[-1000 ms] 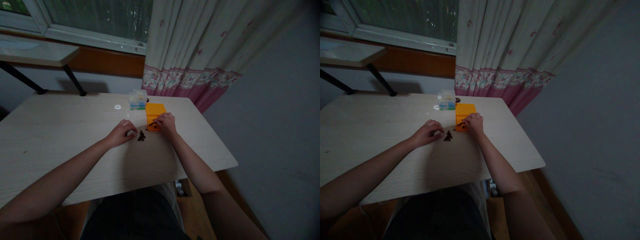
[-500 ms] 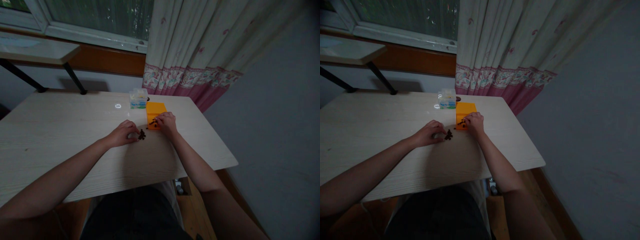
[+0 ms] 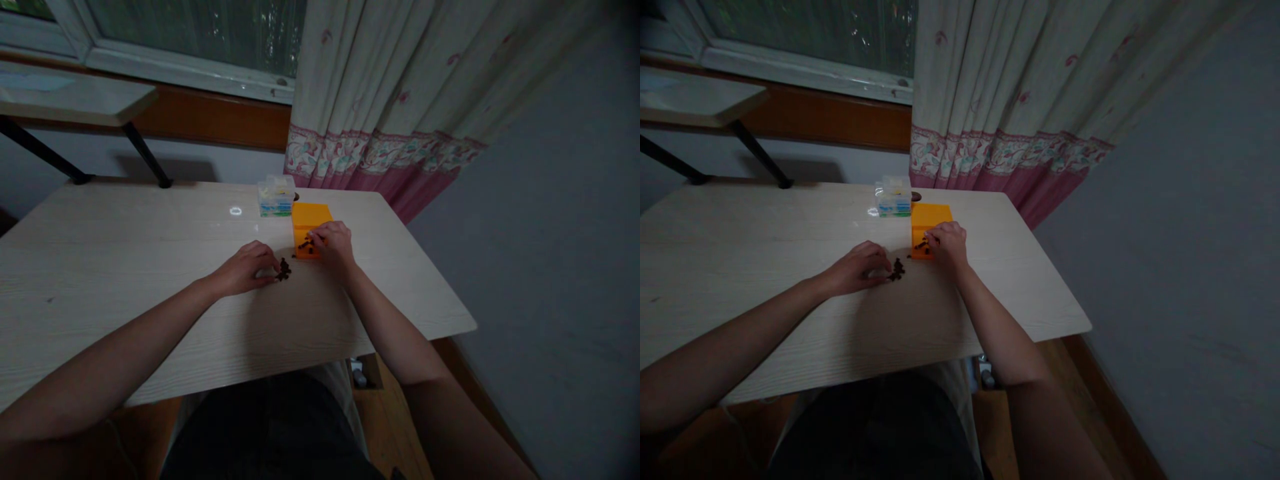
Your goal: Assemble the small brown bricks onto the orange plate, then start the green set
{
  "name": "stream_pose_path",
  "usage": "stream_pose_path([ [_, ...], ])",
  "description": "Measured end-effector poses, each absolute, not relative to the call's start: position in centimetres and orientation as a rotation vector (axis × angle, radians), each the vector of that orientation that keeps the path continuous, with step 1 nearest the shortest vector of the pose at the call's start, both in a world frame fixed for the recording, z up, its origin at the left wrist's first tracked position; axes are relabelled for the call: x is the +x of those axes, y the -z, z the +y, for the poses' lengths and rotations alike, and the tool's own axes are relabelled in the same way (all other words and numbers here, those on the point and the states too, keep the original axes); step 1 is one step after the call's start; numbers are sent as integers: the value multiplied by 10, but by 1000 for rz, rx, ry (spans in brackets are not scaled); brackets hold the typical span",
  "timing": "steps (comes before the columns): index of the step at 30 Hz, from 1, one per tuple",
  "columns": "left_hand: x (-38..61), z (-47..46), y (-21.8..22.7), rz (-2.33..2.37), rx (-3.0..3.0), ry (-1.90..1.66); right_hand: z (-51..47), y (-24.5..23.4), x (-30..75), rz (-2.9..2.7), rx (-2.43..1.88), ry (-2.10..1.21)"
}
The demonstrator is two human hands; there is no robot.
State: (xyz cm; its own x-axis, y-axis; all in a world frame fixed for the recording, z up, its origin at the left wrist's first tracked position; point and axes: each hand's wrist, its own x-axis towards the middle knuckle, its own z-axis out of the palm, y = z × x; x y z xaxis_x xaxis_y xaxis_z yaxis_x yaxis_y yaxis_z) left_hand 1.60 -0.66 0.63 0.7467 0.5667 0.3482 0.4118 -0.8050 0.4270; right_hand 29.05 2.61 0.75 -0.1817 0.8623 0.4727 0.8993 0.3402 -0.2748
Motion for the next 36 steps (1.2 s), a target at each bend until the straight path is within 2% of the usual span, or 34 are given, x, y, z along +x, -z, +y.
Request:
stream_pose_path([
  [36, 15, -9, -7, 794, 2665, -658, 21, -15, 286, -2057, -1508, 78],
])
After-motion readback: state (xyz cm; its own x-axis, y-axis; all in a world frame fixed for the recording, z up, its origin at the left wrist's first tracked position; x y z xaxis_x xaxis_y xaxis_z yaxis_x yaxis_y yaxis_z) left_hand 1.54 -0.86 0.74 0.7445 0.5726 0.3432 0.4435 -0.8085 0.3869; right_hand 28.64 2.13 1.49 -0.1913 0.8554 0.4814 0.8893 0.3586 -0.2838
